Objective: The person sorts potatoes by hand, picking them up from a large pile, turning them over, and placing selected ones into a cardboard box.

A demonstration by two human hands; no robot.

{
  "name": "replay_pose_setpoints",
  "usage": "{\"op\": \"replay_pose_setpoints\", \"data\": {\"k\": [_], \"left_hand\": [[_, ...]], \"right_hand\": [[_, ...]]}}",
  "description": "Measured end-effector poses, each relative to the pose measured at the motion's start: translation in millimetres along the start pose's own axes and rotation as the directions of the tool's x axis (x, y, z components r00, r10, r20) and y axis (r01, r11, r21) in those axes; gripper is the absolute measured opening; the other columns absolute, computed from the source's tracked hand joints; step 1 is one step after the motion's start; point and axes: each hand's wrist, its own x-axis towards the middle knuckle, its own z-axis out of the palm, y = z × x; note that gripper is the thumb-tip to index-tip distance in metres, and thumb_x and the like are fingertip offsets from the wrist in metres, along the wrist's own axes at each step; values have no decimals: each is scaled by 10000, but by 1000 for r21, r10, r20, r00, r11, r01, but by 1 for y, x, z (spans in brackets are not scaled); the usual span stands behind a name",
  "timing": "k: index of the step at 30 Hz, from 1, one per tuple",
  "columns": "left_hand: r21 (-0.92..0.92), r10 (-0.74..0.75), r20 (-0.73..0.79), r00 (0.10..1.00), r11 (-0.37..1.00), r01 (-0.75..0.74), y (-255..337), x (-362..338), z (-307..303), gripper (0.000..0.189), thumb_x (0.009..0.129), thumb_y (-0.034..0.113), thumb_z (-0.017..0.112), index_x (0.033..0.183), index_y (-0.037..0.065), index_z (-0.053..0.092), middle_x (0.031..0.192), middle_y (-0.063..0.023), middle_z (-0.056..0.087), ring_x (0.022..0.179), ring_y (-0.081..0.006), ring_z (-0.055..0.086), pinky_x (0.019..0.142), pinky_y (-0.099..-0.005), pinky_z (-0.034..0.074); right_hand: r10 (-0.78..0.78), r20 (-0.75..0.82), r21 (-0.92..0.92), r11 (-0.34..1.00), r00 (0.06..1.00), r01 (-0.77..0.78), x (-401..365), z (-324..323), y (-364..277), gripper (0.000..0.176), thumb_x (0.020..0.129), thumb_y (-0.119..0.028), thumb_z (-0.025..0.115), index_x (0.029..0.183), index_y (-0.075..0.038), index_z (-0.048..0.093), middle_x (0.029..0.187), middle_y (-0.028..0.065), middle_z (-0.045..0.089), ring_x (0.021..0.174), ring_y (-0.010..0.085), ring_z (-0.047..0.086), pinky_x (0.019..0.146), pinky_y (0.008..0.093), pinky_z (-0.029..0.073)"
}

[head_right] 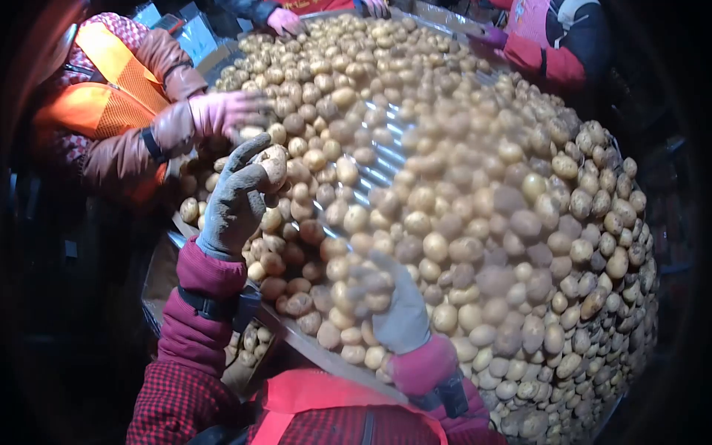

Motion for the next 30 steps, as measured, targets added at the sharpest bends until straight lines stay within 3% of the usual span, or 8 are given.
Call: {"op": "replay_pose_setpoints", "data": {"k": [4, 8, 9, 11, 16, 17, 21, 30], "left_hand": [[526, 308, 196, 931, 768, -365, -47, -32, 19, 430, 886, -85, 572, 1301, 27, 583, 1190, -149, 640, 872, -149, 642, 774, -294, 550], [112, -366, 114, 924, 928, 354, -39, -59, 71, 470, 967, 172, 676, 1360, -49, 543, 1118, -78, 654, 900, -127, 621, 814, -266, 524], [147, -356, 147, 923, 930, 335, -37, -61, 78, 521, 952, 172, 697, 1394, -41, 523, 1150, -82, 647, 896, -120, 609, 816, -269, 524], [230, -355, 279, 892, 927, 297, -42, -59, 72, 657, 905, 141, 749, 1477, -14, 463, 1303, -94, 610, 949, -112, 611, 852, -284, 528], [294, -356, 464, 811, 926, 238, -33, -62, 61, 778, 850, -14, 716, 1554, 21, 389, 1524, -111, 467, 1367, -183, 478, 1097, -321, 447], [404, -229, 530, 816, 915, -5, -41, -58, 53, 764, 856, -32, 696, 1554, 26, 392, 1525, -107, 461, 1359, -178, 483, 1108, -330, 440], [202, -325, 358, 875, 942, 267, -41, -67, 64, 601, 893, -7, 715, 1453, 5, 496, 1283, -76, 638, 1153, -144, 620, 974, -294, 521], [109, -247, 256, 935, 968, 226, -51, -75, 41, 452, 954, 238, 703, 1328, 9, 594, 1146, -30, 666, 1029, -112, 611, 868, -272, 500]], "right_hand": [[46, 75, 224, 973, 996, -61, 2, -2, 0, 508, 987, 80, 523, 1480, -30, 468, 1189, 90, 660, 924, 121, 666, 722, 221, 544], [-123, 187, -389, 902, 975, 189, -8, -5, -4, 488, 1041, -132, 558, 1506, -51, 435, 1095, 63, 610, 970, 196, 650, 758, 298, 559], [-269, 254, -487, 794, 929, 363, -5, -3, -8, 513, 1007, -33, 562, 1504, -52, 436, 1075, 58, 597, 979, 186, 652, 760, 287, 566], [-62, 70, -30, 997, 996, 64, -7, -3, -3, 608, 938, 117, 567, 1505, -57, 437, 1113, 71, 589, 1004, 166, 652, 781, 272, 573], [-261, 184, -537, 781, 948, 319, -7, -10, -2, 550, 953, 122, 491, 1478, -40, 487, 1113, 31, 598, 948, 111, 607, 750, 227, 546], [-251, 180, -470, 827, 951, 307, -7, -11, 1, 543, 954, 127, 482, 1472, -33, 492, 1106, 30, 599, 939, 109, 602, 743, 224, 542], [-210, 223, -136, 960, 952, 244, -4, -10, 7, 418, 1074, -101, 437, 1483, -19, 471, 1076, 53, 620, 910, 142, 608, 750, 274, 543], [-202, 247, -287, 919, 948, 271, -6, -10, 7, 455, 1114, -281, 447, 1502, -42, 464, 1155, 76, 626, 951, 152, 630, 802, 285, 557]]}}
